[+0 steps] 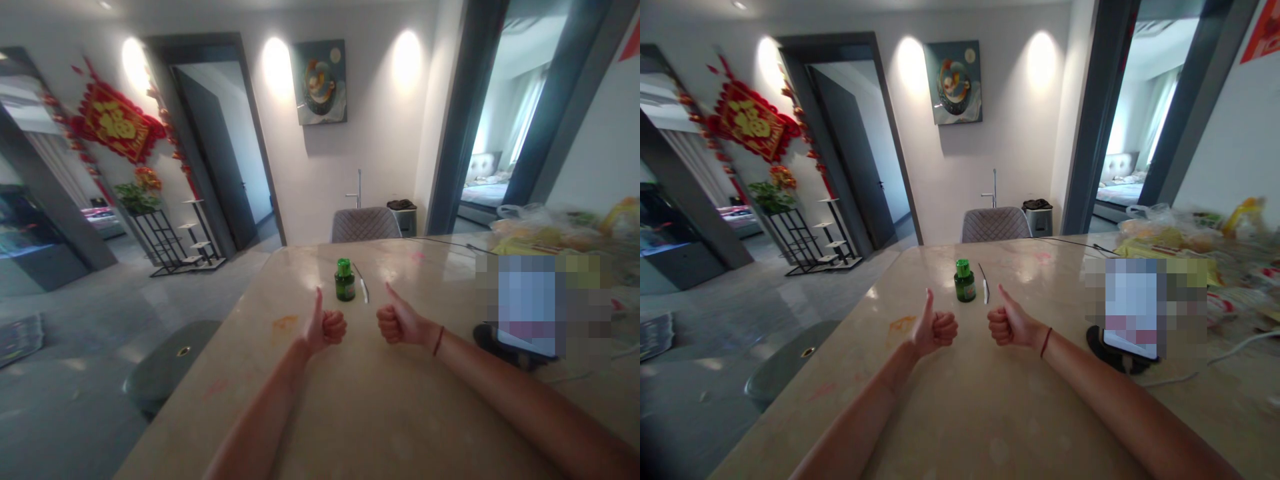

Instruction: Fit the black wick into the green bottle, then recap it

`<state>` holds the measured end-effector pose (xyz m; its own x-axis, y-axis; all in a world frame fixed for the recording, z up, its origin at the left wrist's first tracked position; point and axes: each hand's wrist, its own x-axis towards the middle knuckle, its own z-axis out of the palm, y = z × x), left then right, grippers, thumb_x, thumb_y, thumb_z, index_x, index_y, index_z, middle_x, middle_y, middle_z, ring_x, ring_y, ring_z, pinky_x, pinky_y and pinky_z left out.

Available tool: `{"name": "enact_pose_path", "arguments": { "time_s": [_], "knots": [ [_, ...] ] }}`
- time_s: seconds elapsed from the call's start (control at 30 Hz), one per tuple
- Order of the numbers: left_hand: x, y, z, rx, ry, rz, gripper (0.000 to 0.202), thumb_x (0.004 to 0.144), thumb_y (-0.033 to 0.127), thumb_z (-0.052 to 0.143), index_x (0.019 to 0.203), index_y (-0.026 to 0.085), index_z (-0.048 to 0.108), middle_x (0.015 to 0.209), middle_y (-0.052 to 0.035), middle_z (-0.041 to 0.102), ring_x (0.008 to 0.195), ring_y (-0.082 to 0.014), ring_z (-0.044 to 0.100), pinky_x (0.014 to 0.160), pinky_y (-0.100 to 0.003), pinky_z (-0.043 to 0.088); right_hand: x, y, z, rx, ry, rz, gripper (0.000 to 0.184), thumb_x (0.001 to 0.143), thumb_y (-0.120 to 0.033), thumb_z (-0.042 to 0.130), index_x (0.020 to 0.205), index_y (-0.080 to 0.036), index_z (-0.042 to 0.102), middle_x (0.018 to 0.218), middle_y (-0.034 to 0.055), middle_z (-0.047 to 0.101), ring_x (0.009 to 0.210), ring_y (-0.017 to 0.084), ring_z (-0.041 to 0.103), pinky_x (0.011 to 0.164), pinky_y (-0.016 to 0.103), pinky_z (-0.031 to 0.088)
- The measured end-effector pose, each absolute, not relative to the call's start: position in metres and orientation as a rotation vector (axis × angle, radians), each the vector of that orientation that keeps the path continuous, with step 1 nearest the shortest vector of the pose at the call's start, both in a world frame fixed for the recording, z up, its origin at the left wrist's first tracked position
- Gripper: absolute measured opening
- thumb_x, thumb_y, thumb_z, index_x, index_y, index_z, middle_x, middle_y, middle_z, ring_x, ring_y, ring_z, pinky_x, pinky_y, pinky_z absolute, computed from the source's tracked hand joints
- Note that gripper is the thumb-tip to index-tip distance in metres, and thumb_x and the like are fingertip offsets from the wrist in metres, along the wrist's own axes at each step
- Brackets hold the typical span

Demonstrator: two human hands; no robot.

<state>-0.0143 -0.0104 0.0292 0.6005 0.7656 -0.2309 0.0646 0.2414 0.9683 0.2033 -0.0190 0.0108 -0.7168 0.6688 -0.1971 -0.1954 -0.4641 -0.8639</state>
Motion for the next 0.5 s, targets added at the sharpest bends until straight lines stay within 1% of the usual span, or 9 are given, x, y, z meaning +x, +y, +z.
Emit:
{"name": "enact_pose_path", "arguments": {
  "time_s": [0.07,0.17,0.23,0.3,0.33,0.4,0.47,0.5],
  "knots": [
    [-0.017,-0.016,0.032,1.158,0.736,0.381,0.069,0.058,0.085,-0.004,0.042,0.021,0.017,0.040,0.0053,0.014,0.036,-0.0057,0.013,0.036,-0.020,0.011,0.202,-0.024,0.004,-0.670,-1.095,2.362,0.064,0.069,-0.079,0.002,0.046,-0.021,0.015,0.034,-0.0089,0.016,0.029,0.005,0.010,0.028,0.017,0.013],
    [-0.016,-0.019,0.030,1.125,0.752,0.264,0.069,0.061,0.084,-0.001,0.042,0.021,0.019,0.040,0.0051,0.015,0.037,-0.0057,0.012,0.036,-0.019,0.011,0.201,-0.027,-0.001,-0.673,-1.041,2.451,0.065,0.069,-0.079,0.001,0.045,-0.021,0.016,0.033,-0.0086,0.017,0.028,0.004,0.010,0.027,0.016,0.014],
    [-0.012,-0.018,0.027,1.176,0.842,0.328,0.068,0.065,0.081,0.002,0.043,0.021,0.022,0.040,0.0049,0.017,0.037,-0.0063,0.014,0.036,-0.020,0.015,0.200,-0.025,-0.001,-0.698,-1.065,2.434,0.065,0.070,-0.078,0.001,0.044,-0.021,0.017,0.034,-0.0084,0.017,0.028,0.004,0.010,0.027,0.016,0.013],
    [-0.007,-0.016,0.024,1.286,0.997,0.581,0.063,0.073,0.074,0.008,0.045,0.020,0.025,0.042,0.0043,0.021,0.039,-0.0072,0.019,0.037,-0.020,0.021,0.198,-0.021,0.004,-0.753,-1.131,2.351,0.065,0.072,-0.077,0.003,0.044,-0.020,0.018,0.035,-0.0084,0.018,0.029,0.004,0.011,0.028,0.016,0.012],
    [-0.005,-0.015,0.022,1.351,1.105,0.811,0.059,0.077,0.068,0.012,0.047,0.020,0.027,0.043,0.0039,0.023,0.040,-0.0077,0.024,0.039,-0.021,0.026,0.197,-0.017,0.008,-0.792,-1.174,2.262,0.064,0.074,-0.075,0.006,0.045,-0.020,0.020,0.036,-0.0086,0.018,0.030,0.004,0.011,0.029,0.016,0.012],
    [-0.002,-0.013,0.017,1.483,1.318,1.217,0.048,0.082,0.055,0.025,0.052,0.019,0.037,0.049,0.0017,0.037,0.048,-0.0091,0.038,0.048,-0.021,0.036,0.193,-0.004,0.019,-0.915,-1.279,1.971,0.061,0.077,-0.071,0.015,0.047,-0.019,0.026,0.038,-0.0090,0.020,0.031,0.004,0.013,0.030,0.016,0.012],
    [-0.002,-0.011,0.013,1.560,1.468,1.410,0.031,0.081,0.042,0.036,0.068,0.018,0.050,0.066,-0.0014,0.053,0.063,-0.0112,0.050,0.060,-0.023,0.043,0.187,0.012,0.034,-1.102,-1.391,1.508,0.053,0.080,-0.063,0.028,0.053,-0.019,0.036,0.039,-0.0092,0.024,0.031,0.004,0.019,0.032,0.016,0.016],
    [-0.002,-0.010,0.011,1.578,1.508,1.439,0.023,0.081,0.036,0.040,0.080,0.017,0.053,0.077,-0.0031,0.058,0.071,-0.0123,0.053,0.066,-0.024,0.044,0.184,0.022,0.042,-1.204,-1.469,1.254,0.047,0.080,-0.059,0.036,0.057,-0.018,0.041,0.041,-0.0083,0.030,0.032,0.005,0.024,0.034,0.017,0.021]
  ]
}}
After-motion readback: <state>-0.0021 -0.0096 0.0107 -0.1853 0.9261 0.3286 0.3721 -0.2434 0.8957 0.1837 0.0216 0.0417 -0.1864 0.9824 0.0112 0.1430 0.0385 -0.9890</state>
